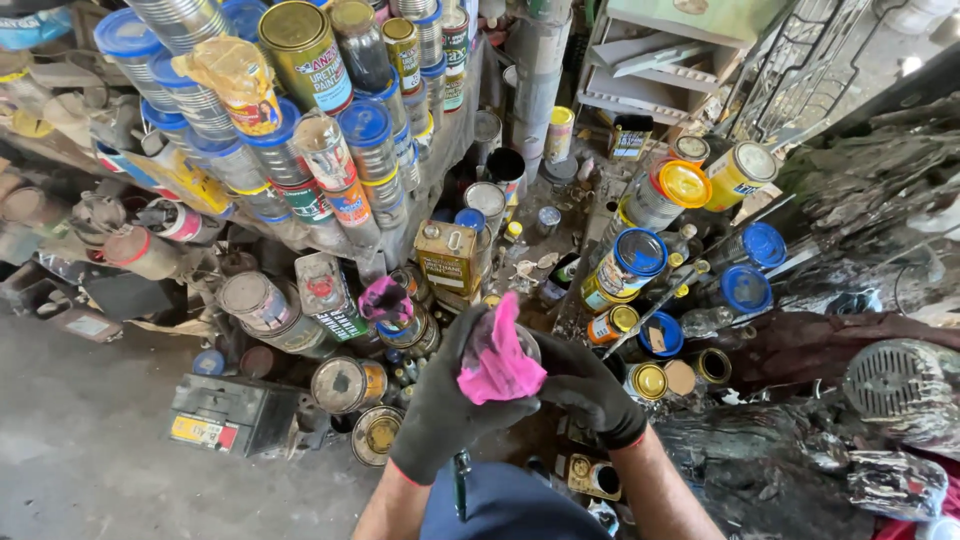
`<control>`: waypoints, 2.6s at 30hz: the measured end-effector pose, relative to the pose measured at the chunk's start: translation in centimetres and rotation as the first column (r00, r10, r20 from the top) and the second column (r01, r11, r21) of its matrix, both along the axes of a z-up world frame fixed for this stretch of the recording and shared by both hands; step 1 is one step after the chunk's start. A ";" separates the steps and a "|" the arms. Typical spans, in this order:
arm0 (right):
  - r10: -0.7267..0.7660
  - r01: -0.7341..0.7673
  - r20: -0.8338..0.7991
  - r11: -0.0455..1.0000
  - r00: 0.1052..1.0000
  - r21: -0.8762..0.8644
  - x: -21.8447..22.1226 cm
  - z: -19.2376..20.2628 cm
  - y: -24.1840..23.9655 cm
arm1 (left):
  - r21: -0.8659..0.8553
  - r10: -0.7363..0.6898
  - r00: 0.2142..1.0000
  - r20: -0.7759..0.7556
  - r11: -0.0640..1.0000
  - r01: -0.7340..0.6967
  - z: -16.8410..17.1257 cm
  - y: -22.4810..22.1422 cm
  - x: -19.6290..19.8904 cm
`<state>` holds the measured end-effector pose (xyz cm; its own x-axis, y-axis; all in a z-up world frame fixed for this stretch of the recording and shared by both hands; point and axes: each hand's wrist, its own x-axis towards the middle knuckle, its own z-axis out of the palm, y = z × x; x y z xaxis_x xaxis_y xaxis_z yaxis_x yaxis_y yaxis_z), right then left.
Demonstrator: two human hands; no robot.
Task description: The person is mixing paint and preparing spray gun components in a cluttered workshop environment.
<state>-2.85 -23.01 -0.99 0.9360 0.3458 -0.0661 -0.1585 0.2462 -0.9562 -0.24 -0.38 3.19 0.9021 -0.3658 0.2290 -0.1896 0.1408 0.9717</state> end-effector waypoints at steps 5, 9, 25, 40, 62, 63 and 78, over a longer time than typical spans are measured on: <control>0.007 0.303 0.466 0.751 0.885 -0.587 0.6 0.6 -1.3 | 0.068 0.041 0.999 0.028 0.997 -0.042 -1.1 0.5 -0.2; -0.375 0.624 0.499 0.432 0.781 -0.651 0.1 5.6 0.1 | 0.338 0.207 0.922 0.326 0.886 -0.319 -0.9 0.6 0.5; -0.169 0.506 0.477 0.320 0.862 -0.801 4.3 5.1 1.4 | 0.433 0.173 0.859 0.482 0.805 -0.406 -1.5 1.2 -0.9; -0.183 0.323 0.326 0.829 0.928 -0.457 -1.2 3.9 2.1 | 0.378 0.225 0.923 0.312 0.862 -0.338 -1.7 0.2 0.9; -0.263 0.299 0.146 0.883 0.954 -0.362 0.3 0.2 2.3 | 0.497 0.169 0.922 0.349 0.801 -0.334 -3.6 -1.4 0.7; -0.179 0.178 0.004 0.973 0.984 -0.149 0.8 -2.0 1.9 | 0.502 0.146 0.941 0.305 0.815 -0.290 -3.1 -1.6 0.4; 0.311 0.323 0.677 0.698 0.668 -0.639 -1.2 -7.0 -1.4 | 0.345 0.045 0.956 0.290 0.927 -0.148 -2.0 -1.7 -1.4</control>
